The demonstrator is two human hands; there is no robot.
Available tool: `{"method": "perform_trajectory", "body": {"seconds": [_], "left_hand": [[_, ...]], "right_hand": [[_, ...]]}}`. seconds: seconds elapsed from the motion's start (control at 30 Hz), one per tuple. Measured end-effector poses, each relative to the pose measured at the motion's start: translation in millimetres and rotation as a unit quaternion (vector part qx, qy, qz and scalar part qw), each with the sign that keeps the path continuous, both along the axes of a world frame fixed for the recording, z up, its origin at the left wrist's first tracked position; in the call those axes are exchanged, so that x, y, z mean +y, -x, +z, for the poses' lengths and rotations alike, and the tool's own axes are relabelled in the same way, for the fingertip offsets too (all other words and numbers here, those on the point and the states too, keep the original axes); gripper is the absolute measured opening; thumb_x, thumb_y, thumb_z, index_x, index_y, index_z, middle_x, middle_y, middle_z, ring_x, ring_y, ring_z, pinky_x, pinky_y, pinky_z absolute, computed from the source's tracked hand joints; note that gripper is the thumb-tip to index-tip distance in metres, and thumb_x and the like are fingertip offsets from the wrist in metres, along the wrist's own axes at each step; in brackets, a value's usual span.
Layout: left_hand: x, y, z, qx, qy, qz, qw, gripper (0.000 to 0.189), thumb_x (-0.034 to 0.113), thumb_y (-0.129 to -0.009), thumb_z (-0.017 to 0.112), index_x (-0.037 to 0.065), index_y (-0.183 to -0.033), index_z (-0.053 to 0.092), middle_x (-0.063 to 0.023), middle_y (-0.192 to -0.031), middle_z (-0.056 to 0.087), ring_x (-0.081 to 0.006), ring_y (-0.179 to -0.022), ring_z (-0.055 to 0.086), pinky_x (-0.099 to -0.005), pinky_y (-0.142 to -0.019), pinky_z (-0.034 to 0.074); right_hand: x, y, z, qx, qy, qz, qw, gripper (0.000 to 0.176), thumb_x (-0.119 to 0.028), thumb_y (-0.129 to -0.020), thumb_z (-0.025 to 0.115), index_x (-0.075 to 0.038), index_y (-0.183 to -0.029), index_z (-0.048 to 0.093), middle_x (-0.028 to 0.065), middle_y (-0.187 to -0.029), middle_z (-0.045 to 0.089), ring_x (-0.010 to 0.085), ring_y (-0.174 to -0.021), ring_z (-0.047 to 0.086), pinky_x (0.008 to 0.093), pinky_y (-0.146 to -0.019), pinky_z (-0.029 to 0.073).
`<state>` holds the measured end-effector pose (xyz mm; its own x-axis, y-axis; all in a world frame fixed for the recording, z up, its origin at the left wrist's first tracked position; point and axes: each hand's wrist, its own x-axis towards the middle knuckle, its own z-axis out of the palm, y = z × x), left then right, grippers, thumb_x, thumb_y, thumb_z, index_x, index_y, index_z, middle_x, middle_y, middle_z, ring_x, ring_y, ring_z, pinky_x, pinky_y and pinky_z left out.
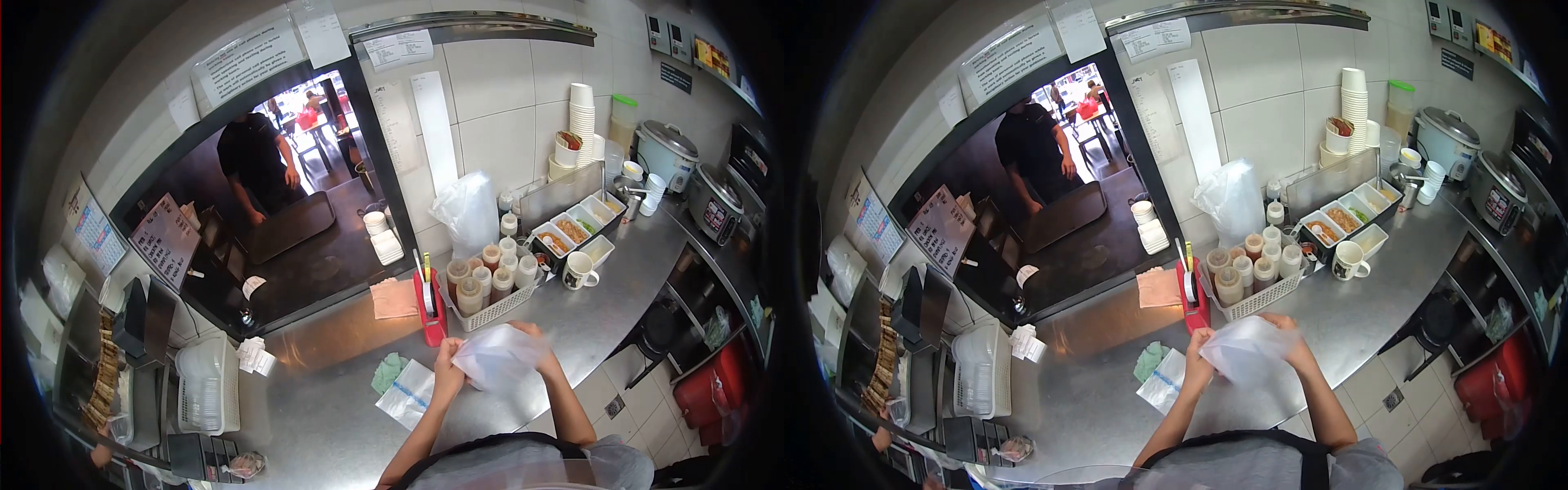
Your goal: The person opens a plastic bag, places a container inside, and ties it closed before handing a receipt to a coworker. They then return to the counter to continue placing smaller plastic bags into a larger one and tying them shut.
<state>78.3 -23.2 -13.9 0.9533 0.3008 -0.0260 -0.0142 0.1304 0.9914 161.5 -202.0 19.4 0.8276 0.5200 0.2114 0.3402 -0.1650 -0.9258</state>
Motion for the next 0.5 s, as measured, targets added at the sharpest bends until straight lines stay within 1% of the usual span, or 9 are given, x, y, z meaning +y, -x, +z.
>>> {"method": "perform_trajectory", "body": {"seconds": [0.1,0.17,0.2,0.23,0.3,0.33,0.4,0.43,0.5], "left_hand": [[-3,-5,-42,0.031,0.055,0.026,0.998,0.012,0.006,-0.088,0.041,0.002,-0.095,0.05,-0.0104,-0.082,0.06,-0.0154,-0.053,0.06,-0.0241,-0.037,0.046],[-6,-2,-78,0.065,0.057,0.006,0.996,0.015,0.005,-0.087,0.041,0.001,-0.096,0.052,-0.0102,-0.082,0.06,-0.0144,-0.053,0.059,-0.0239,-0.037,0.047],[-5,-3,-86,0.08,0.057,-0.003,0.995,0.017,0.005,-0.086,0.04,0.0,-0.096,0.053,-0.0101,-0.081,0.06,-0.0139,-0.053,0.059,-0.0239,-0.038,0.047],[-10,1,-61,0.069,0.067,0.007,0.995,0.021,0.006,-0.086,0.042,0.002,-0.1,0.056,-0.011,-0.085,0.061,-0.0146,-0.054,0.06,-0.0253,-0.041,0.049],[2,-7,-94,0.115,0.069,-0.023,0.991,0.023,0.007,-0.086,0.043,0.003,-0.105,0.055,-0.0108,-0.086,0.061,-0.0153,-0.059,0.061,-0.026,-0.045,0.051],[5,-6,-102,0.137,0.071,-0.039,0.987,0.024,0.008,-0.087,0.044,0.003,-0.108,0.055,-0.0107,-0.087,0.061,-0.0157,-0.061,0.062,-0.0263,-0.046,0.051],[4,2,-106,0.106,0.157,-0.047,0.981,0.027,0.008,-0.088,0.044,0.004,-0.113,0.052,-0.0108,-0.094,0.06,-0.0159,-0.074,0.062,-0.0277,-0.059,0.053],[5,5,-101,0.087,0.198,-0.052,0.975,0.028,0.008,-0.088,0.045,0.005,-0.115,0.051,-0.0109,-0.098,0.06,-0.016,-0.081,0.061,-0.0284,-0.066,0.053],[6,30,-72,0.058,0.379,-0.075,0.92,0.031,0.006,-0.088,0.046,0.005,-0.118,0.048,-0.0101,-0.106,0.056,-0.0166,-0.092,0.057,-0.03,-0.077,0.05]], "right_hand": [[5,-1,-9,0.082,0.068,-0.004,0.994,0.026,-0.01,-0.071,0.062,0.0,-0.095,0.061,0.0126,-0.082,0.064,0.0159,-0.076,0.062,0.0311,-0.063,0.049],[5,-3,-49,0.073,0.071,-0.035,0.994,0.026,-0.009,-0.072,0.061,0.001,-0.096,0.061,0.0134,-0.085,0.064,0.016,-0.075,0.062,0.0309,-0.062,0.05],[6,-5,-64,0.067,0.072,-0.05,0.994,0.026,-0.008,-0.072,0.06,0.001,-0.097,0.061,0.0137,-0.087,0.063,0.0161,-0.074,0.062,0.0309,-0.061,0.05],[9,-9,-63,0.041,0.061,-0.062,0.995,0.027,-0.007,-0.073,0.059,0.001,-0.099,0.06,0.0133,-0.089,0.062,0.0161,-0.076,0.062,0.0307,-0.061,0.05],[9,0,-69,0.011,0.047,-0.083,0.995,0.028,-0.006,-0.075,0.058,0.001,-0.102,0.058,0.0124,-0.094,0.06,0.0162,-0.078,0.062,0.0303,-0.06,0.051],[8,3,-72,0.078,0.028,-0.077,0.994,0.028,-0.006,-0.077,0.057,0.0,-0.104,0.057,0.0112,-0.096,0.059,0.0167,-0.082,0.061,0.0303,-0.062,0.051],[0,9,-68,0.206,-0.01,-0.065,0.976,0.027,-0.006,-0.081,0.055,-0.001,-0.108,0.055,0.009,-0.101,0.057,0.0179,-0.089,0.06,0.0304,-0.066,0.051],[-7,13,-70,0.266,-0.074,-0.027,0.961,0.028,-0.005,-0.082,0.055,-0.002,-0.11,0.053,0.0081,-0.101,0.057,0.018,-0.091,0.059,0.0304,-0.069,0.051],[-20,20,-80,0.374,-0.205,0.056,0.903,0.029,-0.003,-0.083,0.055,-0.003,-0.112,0.05,0.0064,-0.102,0.056,0.0184,-0.096,0.057,0.0304,-0.074,0.05]]}}
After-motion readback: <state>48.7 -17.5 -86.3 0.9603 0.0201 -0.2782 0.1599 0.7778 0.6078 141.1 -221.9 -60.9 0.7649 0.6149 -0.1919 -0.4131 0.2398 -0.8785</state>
